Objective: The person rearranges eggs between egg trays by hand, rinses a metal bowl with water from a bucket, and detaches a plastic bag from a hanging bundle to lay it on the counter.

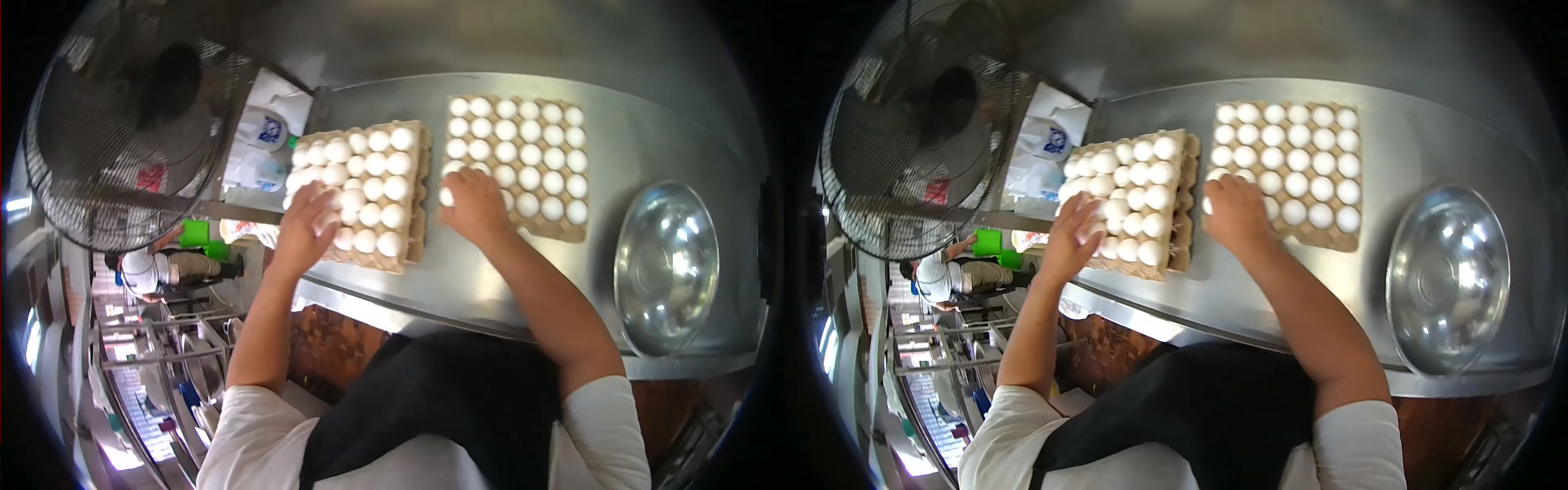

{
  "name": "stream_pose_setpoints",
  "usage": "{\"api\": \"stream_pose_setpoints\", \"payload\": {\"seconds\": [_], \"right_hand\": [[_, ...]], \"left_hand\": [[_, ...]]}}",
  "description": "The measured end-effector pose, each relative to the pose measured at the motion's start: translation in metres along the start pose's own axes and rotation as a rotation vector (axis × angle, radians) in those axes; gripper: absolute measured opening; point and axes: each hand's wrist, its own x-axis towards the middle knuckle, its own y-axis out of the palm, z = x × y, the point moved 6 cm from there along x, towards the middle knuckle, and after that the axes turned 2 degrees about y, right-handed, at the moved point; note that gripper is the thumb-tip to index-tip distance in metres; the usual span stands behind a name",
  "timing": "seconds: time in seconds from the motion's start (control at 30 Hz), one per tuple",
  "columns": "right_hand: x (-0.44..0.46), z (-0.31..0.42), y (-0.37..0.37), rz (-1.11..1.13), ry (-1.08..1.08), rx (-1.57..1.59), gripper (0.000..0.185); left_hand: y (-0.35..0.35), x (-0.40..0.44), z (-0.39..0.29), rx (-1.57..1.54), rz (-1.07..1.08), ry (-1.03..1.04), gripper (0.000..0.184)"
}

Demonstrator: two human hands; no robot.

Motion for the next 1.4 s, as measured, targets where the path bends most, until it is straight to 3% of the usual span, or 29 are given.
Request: {"api": "stream_pose_setpoints", "payload": {"seconds": [0.47, 0.7, 0.9, 1.13, 1.4], "right_hand": [[-0.015, 0.019, -0.041, -0.054, 0.212, 0.11, 0.036], [-0.004, 0.092, -0.048, -0.037, 0.013, 0.169, 0.038], [0.014, 0.156, -0.001, 0.198, -0.017, 0.125, 0.036], [0.02, 0.179, 0.022, 0.24, -0.123, -0.073, 0.038], [0.009, 0.172, 0.006, 0.155, -0.169, 0.035, 0.04]], "left_hand": [[0.009, -0.014, 0.019, -0.026, -0.121, 0.018, 0.055], [0.013, -0.018, 0.026, -0.083, -0.122, -0.01, 0.056], [0.015, -0.02, 0.026, -0.086, -0.14, -0.018, 0.058], [0.017, -0.019, 0.027, -0.082, -0.138, -0.024, 0.06], [0.021, -0.02, 0.028, -0.079, -0.123, -0.027, 0.059]]}}
